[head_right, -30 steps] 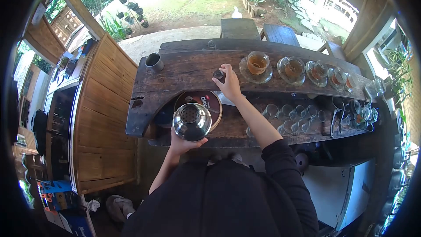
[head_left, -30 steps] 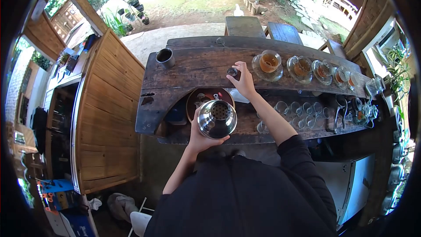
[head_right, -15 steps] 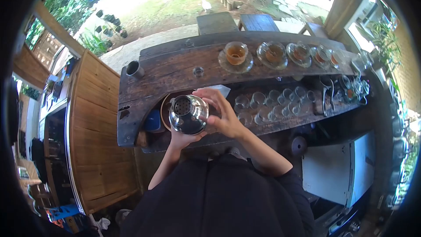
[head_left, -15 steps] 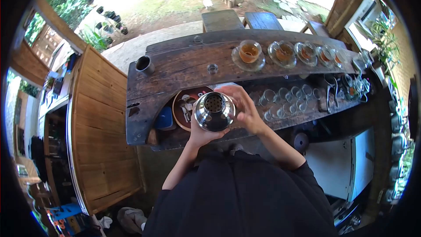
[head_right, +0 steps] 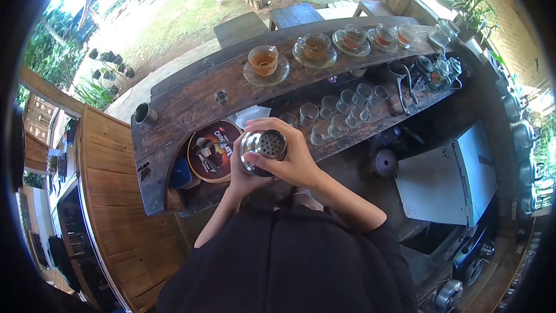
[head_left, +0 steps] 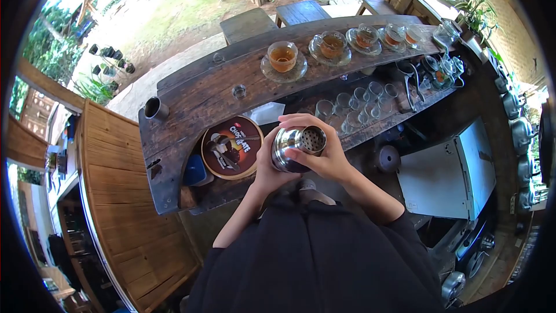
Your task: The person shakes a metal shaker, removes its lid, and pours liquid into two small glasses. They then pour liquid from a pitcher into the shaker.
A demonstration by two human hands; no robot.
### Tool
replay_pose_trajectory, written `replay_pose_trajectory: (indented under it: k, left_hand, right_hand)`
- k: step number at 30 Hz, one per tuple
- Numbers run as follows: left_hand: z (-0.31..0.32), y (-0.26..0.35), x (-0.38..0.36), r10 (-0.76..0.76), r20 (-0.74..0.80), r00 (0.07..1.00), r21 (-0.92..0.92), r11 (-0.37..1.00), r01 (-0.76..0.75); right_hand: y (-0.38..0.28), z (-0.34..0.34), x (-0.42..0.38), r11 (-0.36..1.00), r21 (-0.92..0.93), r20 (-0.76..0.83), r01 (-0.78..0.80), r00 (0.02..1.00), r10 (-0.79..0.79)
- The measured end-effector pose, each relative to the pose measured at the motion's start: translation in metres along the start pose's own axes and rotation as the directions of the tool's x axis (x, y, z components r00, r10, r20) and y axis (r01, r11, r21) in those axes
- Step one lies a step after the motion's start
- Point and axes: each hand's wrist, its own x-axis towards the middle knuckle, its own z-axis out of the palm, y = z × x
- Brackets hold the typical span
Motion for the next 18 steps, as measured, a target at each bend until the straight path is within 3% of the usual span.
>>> replay_pose_trajectory:
  k: [7,18]
  left_hand:
    - [-0.014,0.004,-0.007,-0.006,0.004,1.0,0.01,1.0,0.006]
    - [-0.04,0.014,-0.03,-0.034,-0.159,0.987,0.032,0.999,0.04]
  right_hand:
    - [0.0,0.014,0.005,0.995,0.028,0.01,0.093,0.996,-0.093]
    - [0.003,0.042,0.023,0.991,0.108,0.176,0.083,0.979,-0.102]
